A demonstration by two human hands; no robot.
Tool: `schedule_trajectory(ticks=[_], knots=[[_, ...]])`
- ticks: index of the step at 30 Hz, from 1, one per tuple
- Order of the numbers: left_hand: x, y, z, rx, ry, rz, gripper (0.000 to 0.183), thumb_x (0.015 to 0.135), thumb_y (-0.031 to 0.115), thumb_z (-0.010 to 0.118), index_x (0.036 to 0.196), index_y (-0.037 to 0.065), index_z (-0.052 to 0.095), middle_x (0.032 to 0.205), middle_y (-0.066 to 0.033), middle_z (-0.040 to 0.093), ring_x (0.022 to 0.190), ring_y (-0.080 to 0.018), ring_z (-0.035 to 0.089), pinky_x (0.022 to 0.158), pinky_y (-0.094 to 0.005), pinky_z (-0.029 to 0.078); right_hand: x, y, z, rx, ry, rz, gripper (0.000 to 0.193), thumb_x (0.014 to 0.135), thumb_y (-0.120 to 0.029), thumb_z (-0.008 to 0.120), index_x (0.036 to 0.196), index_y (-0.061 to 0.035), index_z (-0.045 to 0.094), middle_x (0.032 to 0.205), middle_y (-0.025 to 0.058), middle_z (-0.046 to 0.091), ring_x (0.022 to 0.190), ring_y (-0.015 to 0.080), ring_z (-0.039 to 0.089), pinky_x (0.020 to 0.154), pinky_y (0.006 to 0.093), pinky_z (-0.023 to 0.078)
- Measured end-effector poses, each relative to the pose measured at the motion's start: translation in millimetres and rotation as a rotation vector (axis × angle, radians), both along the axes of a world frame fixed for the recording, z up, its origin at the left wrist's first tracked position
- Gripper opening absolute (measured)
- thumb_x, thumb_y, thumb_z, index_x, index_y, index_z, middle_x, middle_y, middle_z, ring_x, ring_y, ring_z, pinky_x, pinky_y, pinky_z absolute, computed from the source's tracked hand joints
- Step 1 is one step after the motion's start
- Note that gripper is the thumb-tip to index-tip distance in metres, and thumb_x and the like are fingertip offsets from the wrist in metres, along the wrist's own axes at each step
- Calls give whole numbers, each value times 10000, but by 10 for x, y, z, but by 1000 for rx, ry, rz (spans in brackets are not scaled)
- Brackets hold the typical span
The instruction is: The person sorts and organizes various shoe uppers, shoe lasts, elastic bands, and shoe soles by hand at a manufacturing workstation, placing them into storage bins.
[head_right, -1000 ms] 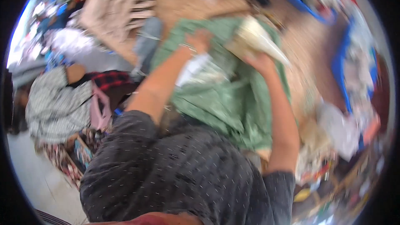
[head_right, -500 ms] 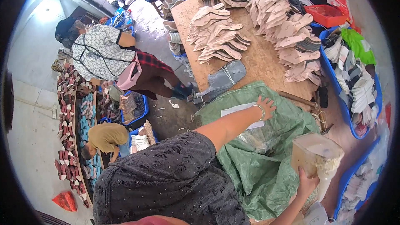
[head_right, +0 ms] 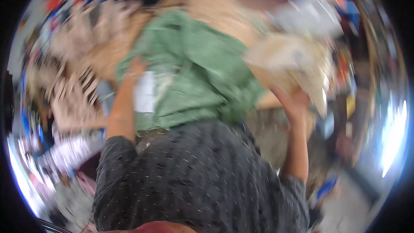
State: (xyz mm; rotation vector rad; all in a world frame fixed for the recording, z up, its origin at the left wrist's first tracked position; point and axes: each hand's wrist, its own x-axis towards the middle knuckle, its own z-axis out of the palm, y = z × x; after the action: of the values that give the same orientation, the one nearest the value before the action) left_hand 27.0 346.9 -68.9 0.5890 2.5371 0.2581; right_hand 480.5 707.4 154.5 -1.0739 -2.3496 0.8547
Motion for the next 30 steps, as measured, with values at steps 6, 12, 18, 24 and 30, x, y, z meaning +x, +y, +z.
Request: schedule_trajectory(ticks=[6, 12, 18, 24, 30], knots=[[-127, 365, -99, -5, -58, 13, 735, 903, 374, 471, 1449, 5, 145, 1324, -315, 430, 1237, -417, 430, 1043, -406, 334, 1089, -274, 1, -298, 139, -551, 634, 581, -195, 831, 1104, 54, 572, 1036, 142, 639, 977, 245, 607, 876, 331, 460], [49, 680, 318, -97, 75, 97, 727, 911, 385, 467, 1460, 43, 136, 1351, -274, 424, 1241, -410, 428, 1039, -502, 297, 1610, -178, -670, -83, -117, -567, 631, 627, -201, 813, 1146, 38, 546, 1075, 153, 624, 1003, 261, 606, 877, 340, 465], [655, 918, 550, -11, 242, 41, 719, 900, 330, 520, 1465, 76, 155, 1442, -209, 335, 1298, -373, 366, 1046, -567, 249, 1499, 191, -1285, -17, -24, -646, 639, 601, -282, 821, 1101, 36, 581, 1055, 168, 639, 996, 302, 603, 888, 356, 450], [1255, 1011, 879, 235, 250, -168, 747, 861, 242, 579, 1443, 6, 176, 1436, -246, 320, 1300, -393, 349, 1063, -486, 271, 1393, 635, -1714, 121, -29, -627, 650, 590, -315, 813, 1102, 15, 586, 1056, 187, 631, 998, 350, 590, 876, 387, 453], [1806, 1064, 1143, 349, 221, -157, 751, 823, 141, 614, 1421, -39, 198, 1409, -286, 332, 1288, -416, 352, 1065, -414, 288, 1425, 887, -1926, 269, -117, -589, 674, 586, -362, 793, 1113, 1, 581, 1071, 201, 616, 1018, 369, 570, 881, 415, 451]])
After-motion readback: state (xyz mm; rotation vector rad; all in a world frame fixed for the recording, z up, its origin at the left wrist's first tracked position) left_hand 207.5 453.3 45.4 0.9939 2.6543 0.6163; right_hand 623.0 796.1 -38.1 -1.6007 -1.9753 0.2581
